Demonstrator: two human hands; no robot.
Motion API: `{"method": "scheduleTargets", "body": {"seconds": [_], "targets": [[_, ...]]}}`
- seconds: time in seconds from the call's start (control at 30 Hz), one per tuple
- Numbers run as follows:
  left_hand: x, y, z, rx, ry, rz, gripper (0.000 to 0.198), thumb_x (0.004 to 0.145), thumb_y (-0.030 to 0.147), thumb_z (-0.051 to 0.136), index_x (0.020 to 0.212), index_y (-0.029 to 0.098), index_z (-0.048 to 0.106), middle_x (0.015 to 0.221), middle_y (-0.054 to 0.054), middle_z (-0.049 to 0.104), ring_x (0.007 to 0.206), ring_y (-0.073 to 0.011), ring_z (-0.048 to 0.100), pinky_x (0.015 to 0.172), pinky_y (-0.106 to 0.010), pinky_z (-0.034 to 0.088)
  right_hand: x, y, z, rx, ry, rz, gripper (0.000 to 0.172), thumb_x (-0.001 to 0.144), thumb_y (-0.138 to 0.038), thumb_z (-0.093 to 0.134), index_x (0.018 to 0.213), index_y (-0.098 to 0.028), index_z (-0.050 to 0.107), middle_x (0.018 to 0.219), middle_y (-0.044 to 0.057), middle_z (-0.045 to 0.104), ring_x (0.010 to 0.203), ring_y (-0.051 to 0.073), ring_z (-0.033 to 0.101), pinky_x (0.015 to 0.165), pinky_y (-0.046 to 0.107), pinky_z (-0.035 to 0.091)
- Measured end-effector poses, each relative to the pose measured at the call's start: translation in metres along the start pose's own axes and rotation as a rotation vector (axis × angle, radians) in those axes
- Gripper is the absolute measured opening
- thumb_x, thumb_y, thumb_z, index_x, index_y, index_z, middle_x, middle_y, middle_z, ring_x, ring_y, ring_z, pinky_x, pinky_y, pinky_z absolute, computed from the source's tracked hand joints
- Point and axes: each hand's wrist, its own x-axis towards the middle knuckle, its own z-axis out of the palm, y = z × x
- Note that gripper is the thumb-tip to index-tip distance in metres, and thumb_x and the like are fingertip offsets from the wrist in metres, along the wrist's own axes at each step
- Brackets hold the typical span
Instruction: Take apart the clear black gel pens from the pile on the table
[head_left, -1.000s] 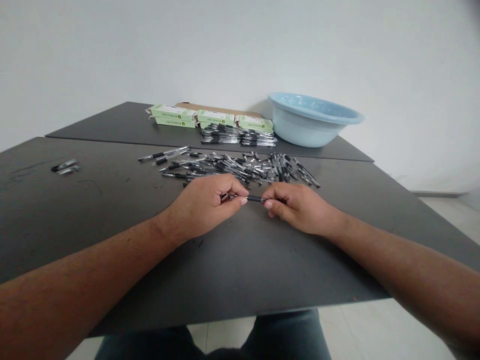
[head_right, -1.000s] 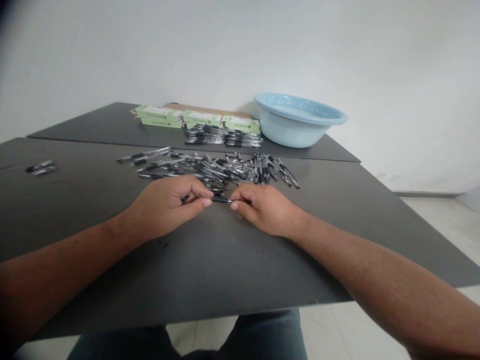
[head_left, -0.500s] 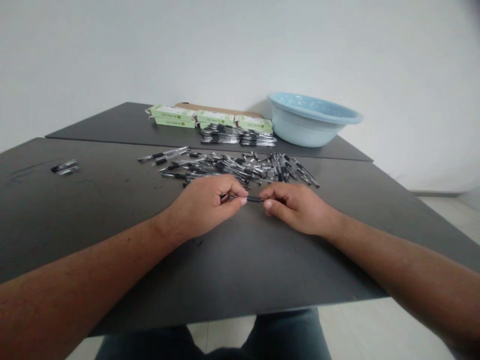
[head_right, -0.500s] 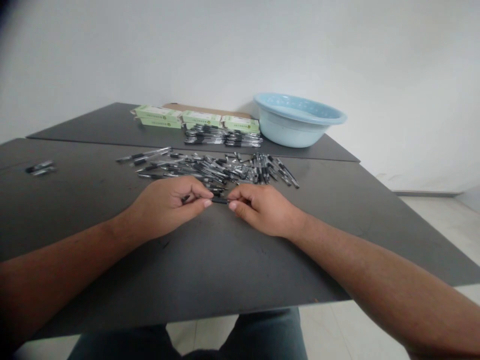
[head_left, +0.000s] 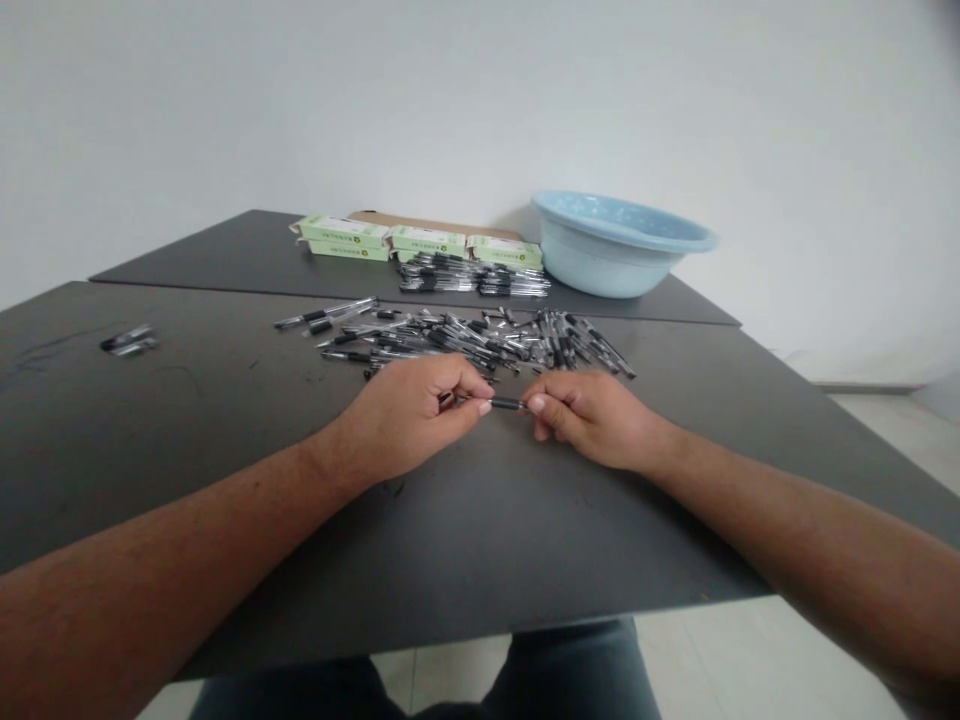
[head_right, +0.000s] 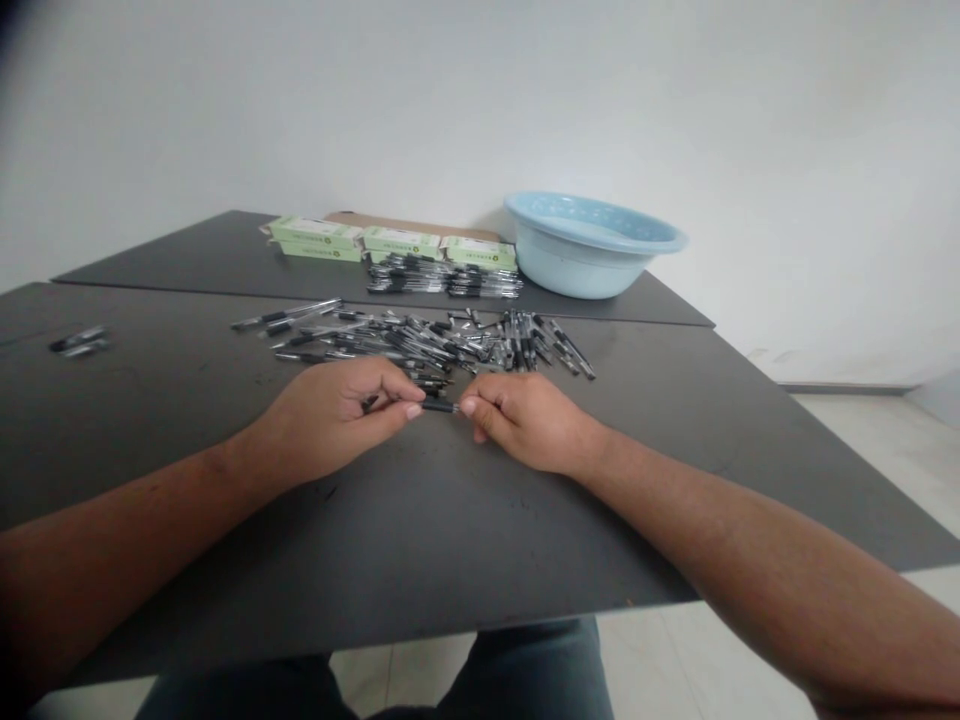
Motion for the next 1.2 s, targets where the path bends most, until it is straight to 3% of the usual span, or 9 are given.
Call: {"method": "scheduleTargets", "body": {"seconds": [0.17, 0.3, 0.43, 0.57, 0.7, 0.8, 1.0, 1.1, 1.2], "targets": [[0.0, -0.0005, -0.0004, 0.007, 0.009, -0.007, 0.012, 0.087, 0.028, 0.064, 0.093, 0.022, 0.073, 0.074, 0.004, 0.07, 0.065, -0.0122, 0.063, 0.064, -0.024, 0.046, -0.0002, 0.0004, 0.0, -0.037, 0.03, 0.026, 0.015, 0.094, -0.033, 0.062, 0.1, -0.02, 0.065, 0.079, 0.0, 0.071, 0.07, 0.013, 0.065, 0.066, 0.024, 0.044], [-0.0003, -0.0022, 0.0005, 0.007, 0.014, 0.018, 0.012, 0.087, 0.026, 0.065, 0.093, 0.022, 0.073, 0.075, 0.004, 0.07, 0.066, -0.0115, 0.063, 0.065, -0.023, 0.045, 0.0006, 0.0015, 0.0007, 0.017, -0.039, 0.027, 0.022, 0.102, -0.034, 0.048, 0.097, -0.02, 0.065, 0.073, -0.001, 0.071, 0.067, 0.012, 0.064, 0.069, 0.024, 0.046], [-0.0002, -0.0026, 0.0007, 0.005, 0.02, 0.019, 0.011, 0.086, 0.025, 0.065, 0.092, 0.022, 0.073, 0.075, 0.005, 0.07, 0.066, -0.0109, 0.063, 0.065, -0.023, 0.045, 0.0008, 0.0025, 0.0013, -0.001, 0.05, 0.024, 0.014, 0.095, -0.032, 0.06, 0.1, -0.019, 0.064, 0.08, 0.0, 0.071, 0.07, 0.012, 0.064, 0.066, 0.024, 0.045], [-0.0004, -0.0019, 0.0008, 0.002, 0.015, 0.006, 0.012, 0.086, 0.027, 0.065, 0.093, 0.021, 0.073, 0.074, 0.005, 0.07, 0.065, -0.0112, 0.063, 0.063, -0.023, 0.044, -0.0001, 0.0031, 0.0011, 0.015, 0.02, 0.027, 0.015, 0.098, -0.031, 0.055, 0.098, -0.02, 0.065, 0.076, -0.001, 0.071, 0.069, 0.012, 0.064, 0.068, 0.024, 0.046], [-0.0004, -0.0012, 0.0008, 0.005, 0.017, -0.005, 0.013, 0.086, 0.027, 0.065, 0.094, 0.021, 0.074, 0.074, 0.004, 0.07, 0.066, -0.0115, 0.063, 0.064, -0.023, 0.045, -0.0004, 0.0024, -0.0006, 0.004, 0.08, 0.004, 0.015, 0.093, -0.031, 0.062, 0.102, -0.02, 0.064, 0.082, 0.0, 0.07, 0.071, 0.012, 0.064, 0.066, 0.024, 0.045], [-0.0004, -0.0012, 0.0006, 0.002, 0.013, 0.01, 0.012, 0.086, 0.026, 0.066, 0.094, 0.021, 0.074, 0.075, 0.004, 0.07, 0.066, -0.0111, 0.063, 0.066, -0.023, 0.045, -0.0001, 0.0013, -0.0019, -0.029, 0.029, 0.007, 0.015, 0.098, -0.03, 0.054, 0.093, -0.02, 0.064, 0.077, -0.001, 0.07, 0.069, 0.012, 0.063, 0.068, 0.024, 0.045], [0.0001, -0.0019, 0.0008, -0.001, 0.024, 0.013, 0.011, 0.086, 0.025, 0.066, 0.092, 0.021, 0.074, 0.075, 0.005, 0.07, 0.066, -0.0102, 0.063, 0.064, -0.022, 0.044, -0.0005, 0.0026, -0.0014, -0.028, 0.044, 0.016, 0.014, 0.093, -0.031, 0.062, 0.102, -0.02, 0.065, 0.082, 0.0, 0.071, 0.071, 0.013, 0.064, 0.066, 0.024, 0.045], [0.0001, -0.0017, 0.0009, 0.004, 0.026, 0.015, 0.011, 0.086, 0.025, 0.067, 0.093, 0.021, 0.074, 0.075, 0.005, 0.07, 0.065, -0.0104, 0.062, 0.062, -0.022, 0.044, -0.0007, 0.003, -0.0014, -0.033, 0.008, -0.001, 0.016, 0.099, -0.03, 0.053, 0.095, -0.02, 0.065, 0.077, -0.001, 0.072, 0.07, 0.012, 0.065, 0.069, 0.024, 0.045], [0.0003, -0.0013, 0.0006, 0.006, 0.029, 0.009, 0.011, 0.086, 0.026, 0.067, 0.093, 0.021, 0.074, 0.075, 0.005, 0.07, 0.064, -0.0103, 0.062, 0.062, -0.022, 0.044, -0.0007, 0.0023, -0.0018, -0.005, 0.027, 0.014, 0.016, 0.098, -0.032, 0.055, 0.102, -0.02, 0.065, 0.08, -0.001, 0.072, 0.07, 0.012, 0.065, 0.067, 0.023, 0.046]]}}
